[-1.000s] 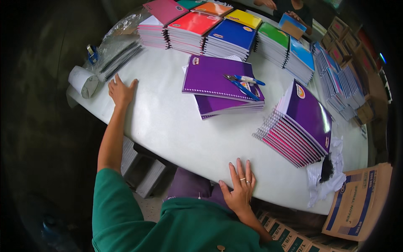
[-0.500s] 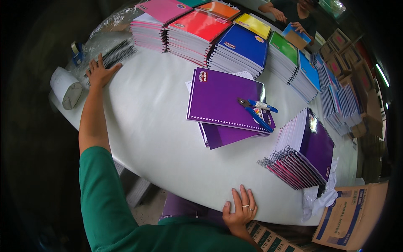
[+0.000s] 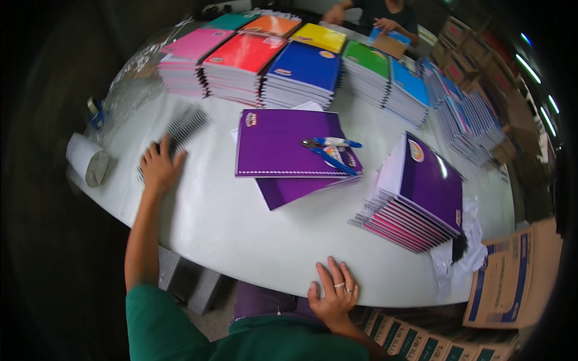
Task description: The person threads a metal spiral coil through the holes of several purple notebooks by hand and places them into a cardboard box.
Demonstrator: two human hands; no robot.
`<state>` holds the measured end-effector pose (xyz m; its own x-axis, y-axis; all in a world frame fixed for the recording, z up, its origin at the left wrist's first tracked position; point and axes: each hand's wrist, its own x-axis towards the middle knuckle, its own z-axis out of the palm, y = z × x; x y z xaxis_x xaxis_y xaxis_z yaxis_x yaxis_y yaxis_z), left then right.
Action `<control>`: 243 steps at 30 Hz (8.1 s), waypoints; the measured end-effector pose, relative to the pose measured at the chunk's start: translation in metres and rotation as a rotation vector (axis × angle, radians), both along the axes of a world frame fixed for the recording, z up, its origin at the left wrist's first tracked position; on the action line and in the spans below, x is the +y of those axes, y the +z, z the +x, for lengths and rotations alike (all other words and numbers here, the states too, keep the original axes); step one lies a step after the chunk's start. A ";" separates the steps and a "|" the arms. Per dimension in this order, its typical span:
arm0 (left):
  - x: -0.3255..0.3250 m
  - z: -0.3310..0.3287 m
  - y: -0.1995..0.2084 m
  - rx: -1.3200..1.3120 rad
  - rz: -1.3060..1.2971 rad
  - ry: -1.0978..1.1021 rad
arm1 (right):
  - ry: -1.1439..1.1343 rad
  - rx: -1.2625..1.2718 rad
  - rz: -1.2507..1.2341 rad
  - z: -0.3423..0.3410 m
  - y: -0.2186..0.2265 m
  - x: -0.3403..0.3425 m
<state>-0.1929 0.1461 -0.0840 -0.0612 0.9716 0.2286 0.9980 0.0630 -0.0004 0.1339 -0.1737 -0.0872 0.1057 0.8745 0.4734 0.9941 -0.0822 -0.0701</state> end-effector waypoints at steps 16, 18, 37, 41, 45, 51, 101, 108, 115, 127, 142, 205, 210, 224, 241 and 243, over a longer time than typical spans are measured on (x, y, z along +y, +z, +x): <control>-0.120 0.161 0.102 -0.366 0.294 -0.779 | 0.082 0.149 0.169 0.009 -0.019 -0.009; -0.124 0.178 0.089 -0.127 0.270 -0.795 | 0.089 0.166 0.172 0.010 -0.019 -0.009; -0.209 0.158 0.210 -0.285 0.411 -0.944 | 0.379 1.349 0.470 0.050 0.084 -0.003; -0.247 0.172 0.167 -0.648 0.325 -1.121 | 0.647 1.500 0.050 0.080 0.074 -0.004; -0.234 0.174 0.099 -1.660 -0.037 -0.874 | 0.885 1.325 0.262 0.082 0.066 0.006; -0.221 0.192 -0.002 -1.597 -0.297 -0.531 | 0.528 1.187 -0.141 0.097 0.022 0.005; -0.188 0.154 0.093 -0.484 0.313 -0.881 | 0.535 1.356 0.190 0.087 0.042 0.007; -0.182 0.162 0.077 -0.965 0.070 -0.788 | 0.669 1.229 0.175 0.092 0.042 0.009; -0.166 0.143 0.114 -1.354 -0.483 -0.914 | 0.775 1.216 0.142 0.099 0.041 0.013; -0.185 0.165 0.174 -0.109 -0.122 -1.079 | 0.701 1.220 0.077 0.088 0.045 0.009; -0.187 0.162 0.181 0.109 -0.162 -1.039 | 0.698 1.033 0.123 0.076 0.040 0.002; -0.164 0.199 0.118 -0.619 1.376 -1.007 | 0.907 0.924 0.228 0.054 0.044 0.001; -0.241 0.161 -0.004 -0.053 0.551 -1.475 | 0.815 0.854 0.258 0.060 0.043 -0.001; -0.231 0.190 0.045 -0.122 1.003 -1.143 | 0.932 0.827 0.279 0.046 0.042 -0.006; -0.260 0.200 0.025 -0.277 0.637 -1.448 | 0.911 0.856 0.314 0.039 0.037 0.004; -0.256 0.206 0.019 -0.333 0.623 -1.255 | 0.864 0.902 0.278 0.037 0.036 0.001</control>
<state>0.0131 -0.1099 -0.0645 0.6096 0.1717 0.7739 0.3416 -0.9378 -0.0610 0.1713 -0.1725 -0.0512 -0.0672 0.7030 0.7080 0.3090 0.6894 -0.6552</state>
